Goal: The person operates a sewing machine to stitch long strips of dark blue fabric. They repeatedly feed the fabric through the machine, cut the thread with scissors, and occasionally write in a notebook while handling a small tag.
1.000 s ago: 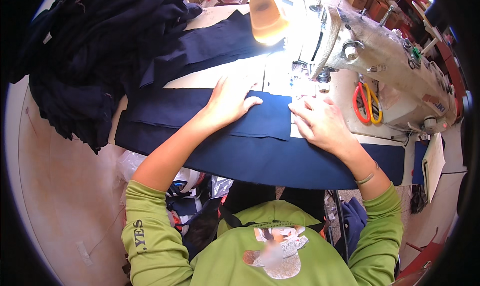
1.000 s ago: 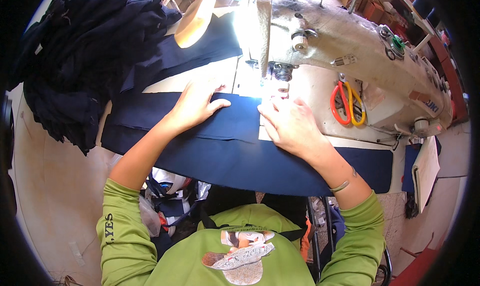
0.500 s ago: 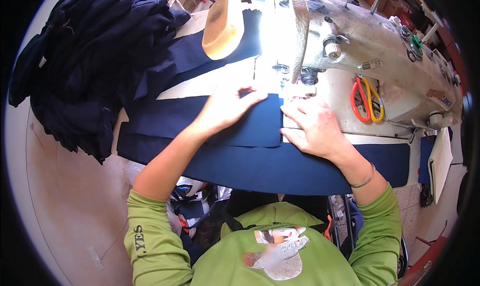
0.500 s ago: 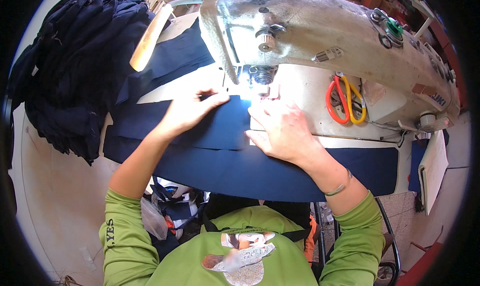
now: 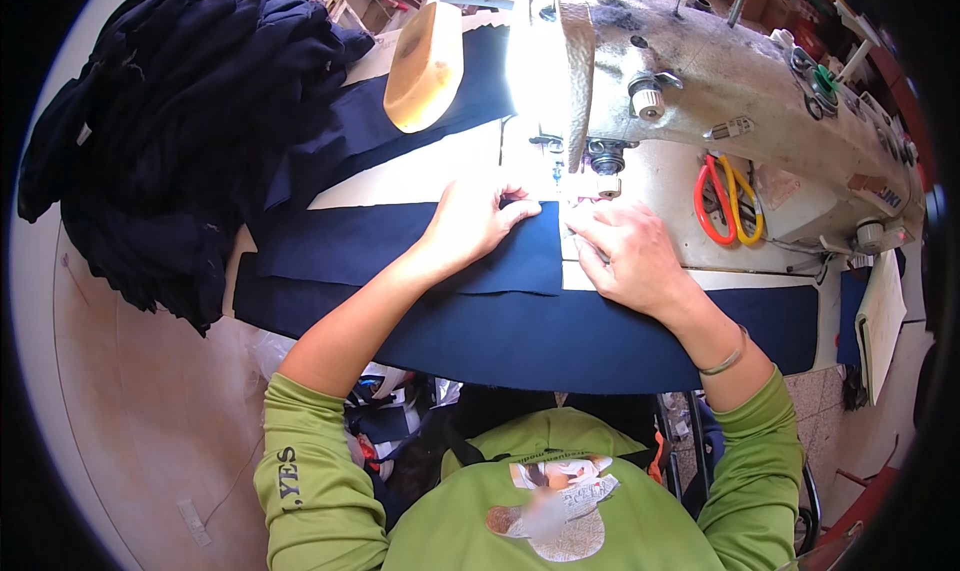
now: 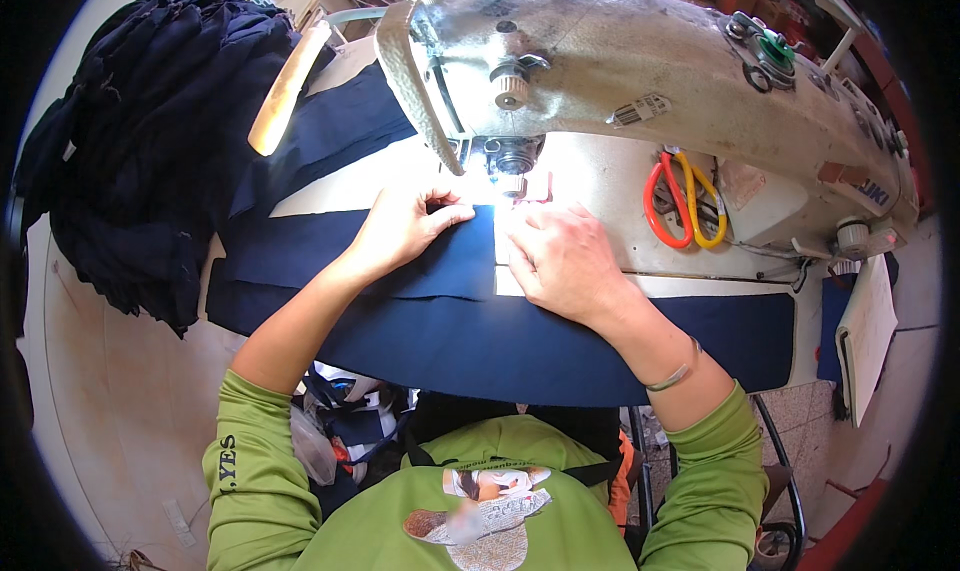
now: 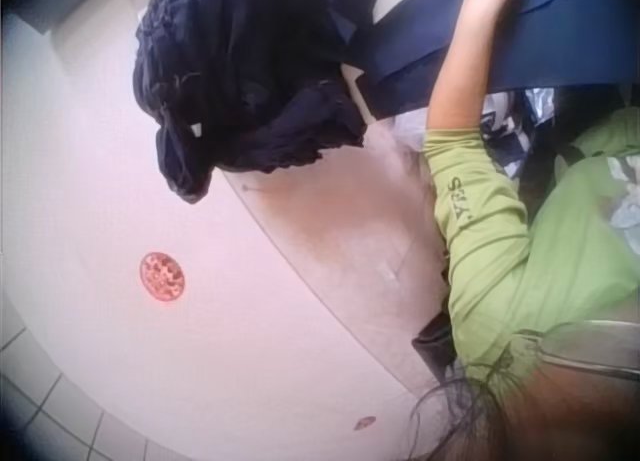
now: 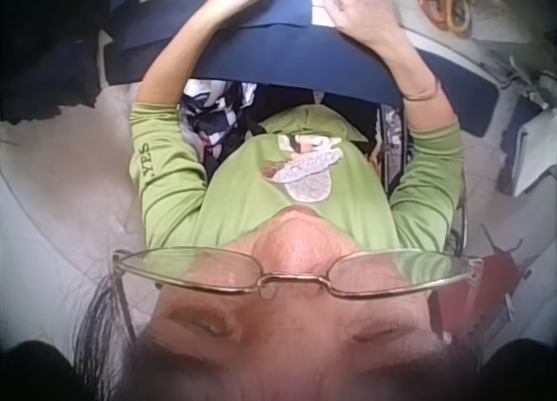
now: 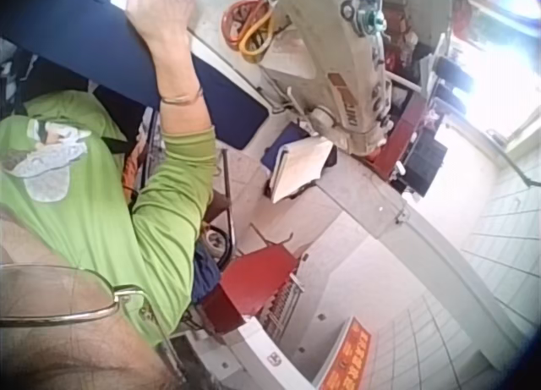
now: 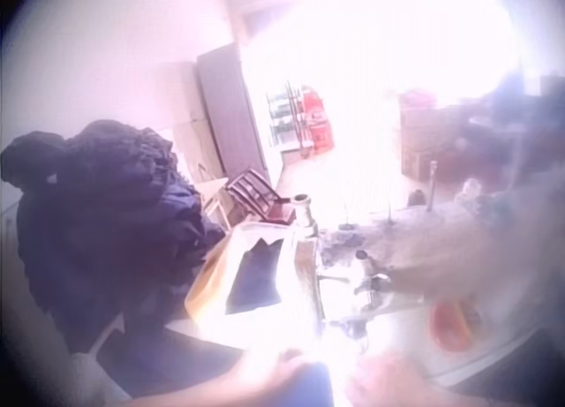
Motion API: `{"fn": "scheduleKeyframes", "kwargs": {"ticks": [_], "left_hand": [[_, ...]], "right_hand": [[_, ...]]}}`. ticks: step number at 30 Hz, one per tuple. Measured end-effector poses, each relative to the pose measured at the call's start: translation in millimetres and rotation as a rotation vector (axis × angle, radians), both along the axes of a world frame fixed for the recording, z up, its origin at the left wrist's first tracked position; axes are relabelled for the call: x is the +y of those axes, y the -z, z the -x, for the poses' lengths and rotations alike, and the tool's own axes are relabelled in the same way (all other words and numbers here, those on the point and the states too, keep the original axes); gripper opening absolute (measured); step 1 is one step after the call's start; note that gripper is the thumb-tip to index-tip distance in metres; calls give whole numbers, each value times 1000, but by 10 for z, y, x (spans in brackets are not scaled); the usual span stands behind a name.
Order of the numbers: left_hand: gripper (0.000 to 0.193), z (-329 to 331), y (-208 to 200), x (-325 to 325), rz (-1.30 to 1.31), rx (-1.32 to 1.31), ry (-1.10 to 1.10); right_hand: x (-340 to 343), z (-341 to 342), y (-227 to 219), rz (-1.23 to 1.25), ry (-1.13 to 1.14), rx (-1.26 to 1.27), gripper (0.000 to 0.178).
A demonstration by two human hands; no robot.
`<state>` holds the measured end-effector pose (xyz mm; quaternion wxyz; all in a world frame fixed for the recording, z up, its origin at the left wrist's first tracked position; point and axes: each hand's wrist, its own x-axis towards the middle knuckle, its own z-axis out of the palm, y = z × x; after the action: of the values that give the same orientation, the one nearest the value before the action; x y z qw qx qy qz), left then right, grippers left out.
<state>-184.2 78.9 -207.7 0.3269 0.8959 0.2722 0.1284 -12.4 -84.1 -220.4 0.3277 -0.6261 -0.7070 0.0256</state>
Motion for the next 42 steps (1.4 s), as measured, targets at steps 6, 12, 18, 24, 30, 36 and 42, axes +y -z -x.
{"fn": "scheduleKeyframes", "kwargs": {"ticks": [6,12,18,24,30,36,42], "left_hand": [[27,-3,-2,4,6,-19,-1],[25,-2,50,4,-165,-30,34],[44,176,-14,-221,-715,-112,452],[65,219,52,-162,-523,-62,454],[64,139,100,-115,-492,-106,394],[61,142,133,-112,-421,-116,369],[56,138,90,-125,-436,-118,374]], "right_hand": [[10,22,-30,11,-10,-100,23],[19,38,-29,-7,-38,-167,26],[23,57,-48,-13,-40,-210,29],[36,54,-39,-12,10,-273,29],[61,49,-37,8,63,-274,28],[70,46,-34,2,57,-293,28],[59,27,-20,11,59,-298,30]]}}
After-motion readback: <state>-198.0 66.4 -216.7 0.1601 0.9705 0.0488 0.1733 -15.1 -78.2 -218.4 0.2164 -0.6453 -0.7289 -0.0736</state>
